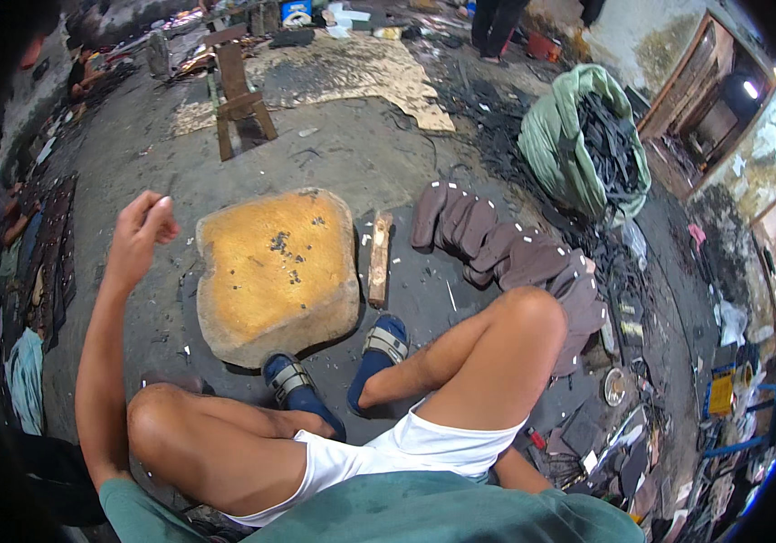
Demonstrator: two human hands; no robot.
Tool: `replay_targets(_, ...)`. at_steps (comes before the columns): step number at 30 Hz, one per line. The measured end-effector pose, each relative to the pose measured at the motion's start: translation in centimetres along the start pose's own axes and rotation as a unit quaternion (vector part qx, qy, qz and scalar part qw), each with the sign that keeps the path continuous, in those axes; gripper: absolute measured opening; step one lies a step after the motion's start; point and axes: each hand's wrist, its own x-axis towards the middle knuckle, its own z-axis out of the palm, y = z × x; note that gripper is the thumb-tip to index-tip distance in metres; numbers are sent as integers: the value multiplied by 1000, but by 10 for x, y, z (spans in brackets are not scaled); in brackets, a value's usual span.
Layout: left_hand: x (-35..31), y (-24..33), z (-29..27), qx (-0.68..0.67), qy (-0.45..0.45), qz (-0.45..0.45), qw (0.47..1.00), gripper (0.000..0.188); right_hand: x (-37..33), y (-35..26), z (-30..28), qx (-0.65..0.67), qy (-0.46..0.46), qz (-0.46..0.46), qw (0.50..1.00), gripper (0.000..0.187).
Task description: The person sits on the ground and uses a wooden mallet to strike a metal punch placed on gray shoe soles. They repeatedly position the punch and strike it to shape or mark the soles, then move the finished soles aside and continue with the next ones.
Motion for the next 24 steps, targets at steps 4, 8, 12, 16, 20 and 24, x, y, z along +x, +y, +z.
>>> replay_targets(4,-1,17,30,12,-79,-4,997,27,29,-43,1,-101,-74,-42,991,44)
replay_targets(8,-27,19,64,13,-219,-4,976,30,74,-96,-43,-189,-79,-87,975,48)
replay_targets(12,-56,-32,61,30,-214,-22,976,34,119,-193,-55,-189,-25,-212,959,52)
replay_targets(16,-114,-103,89,-90,-200,-188,957,38,177,-236,5,-104,-70,-340,932,54)
replay_targets(20,-190,-123,98,-109,-158,-323,927,39,180,-291,49,-43,53,-397,915,66)
replay_targets(24,-260,-157,97,-129,-35,-380,915,37,157,-332,85,-40,-14,-368,929,70)
